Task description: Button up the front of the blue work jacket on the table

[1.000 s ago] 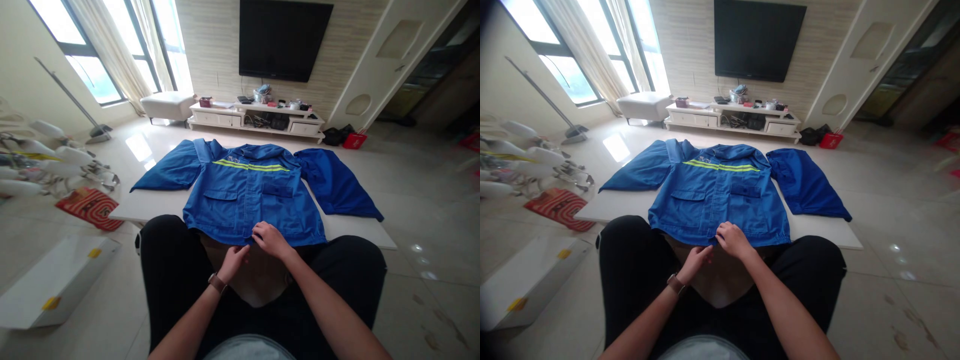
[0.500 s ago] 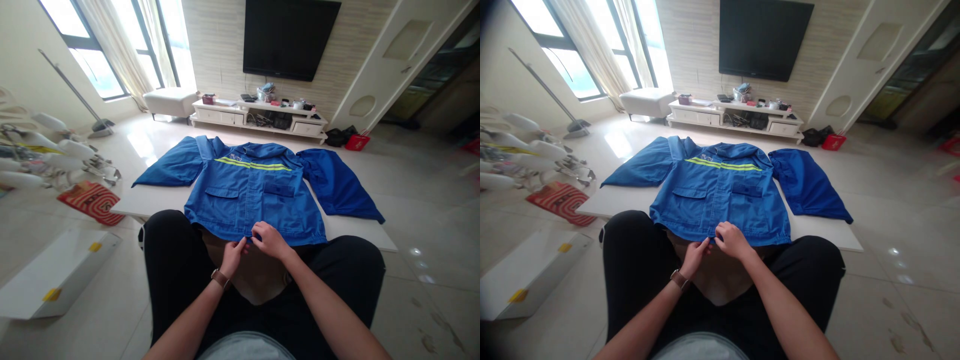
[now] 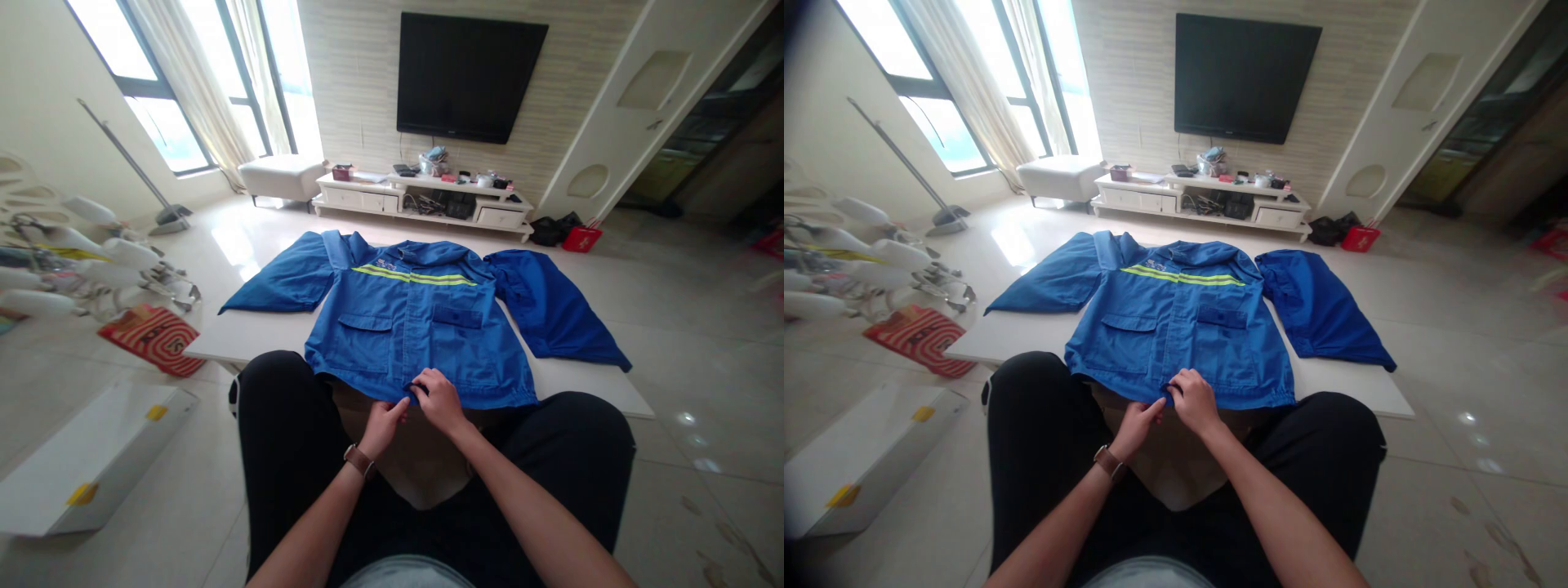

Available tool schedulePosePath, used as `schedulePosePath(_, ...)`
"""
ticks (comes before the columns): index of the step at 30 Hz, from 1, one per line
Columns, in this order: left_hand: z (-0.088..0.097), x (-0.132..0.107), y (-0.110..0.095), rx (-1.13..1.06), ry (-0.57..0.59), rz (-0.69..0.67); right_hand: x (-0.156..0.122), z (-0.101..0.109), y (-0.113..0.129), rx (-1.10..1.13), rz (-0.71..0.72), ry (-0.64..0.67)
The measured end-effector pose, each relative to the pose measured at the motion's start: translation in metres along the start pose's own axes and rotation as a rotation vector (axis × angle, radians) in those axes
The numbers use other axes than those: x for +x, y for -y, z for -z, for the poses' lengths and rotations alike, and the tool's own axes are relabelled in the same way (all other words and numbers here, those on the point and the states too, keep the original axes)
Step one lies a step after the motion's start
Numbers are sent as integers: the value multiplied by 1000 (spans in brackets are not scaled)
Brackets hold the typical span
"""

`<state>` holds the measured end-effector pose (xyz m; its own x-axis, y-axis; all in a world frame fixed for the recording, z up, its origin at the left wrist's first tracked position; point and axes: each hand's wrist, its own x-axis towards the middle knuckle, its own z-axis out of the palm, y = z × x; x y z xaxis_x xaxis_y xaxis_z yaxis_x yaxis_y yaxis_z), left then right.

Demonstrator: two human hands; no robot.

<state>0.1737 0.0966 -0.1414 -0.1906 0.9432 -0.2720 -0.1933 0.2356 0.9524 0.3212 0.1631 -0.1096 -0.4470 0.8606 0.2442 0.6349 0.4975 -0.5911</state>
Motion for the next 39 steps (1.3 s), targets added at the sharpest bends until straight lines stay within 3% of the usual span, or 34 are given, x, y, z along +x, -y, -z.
schedulePosePath(14, 1, 7, 5, 92, -22, -20, 1, -15, -3, 102, -115, -10)
schedulePosePath(18, 1, 7, 9, 71, -41, 15, 3, -16, -7, 234, -80, 37)
schedulePosePath(31, -5, -2, -1, -42, -77, 3, 5, -8, -3, 356, -20, 81)
schedulePosePath(39, -7, -9, -10, -23, -80, -16, 3, -7, -2, 297, 34, 88)
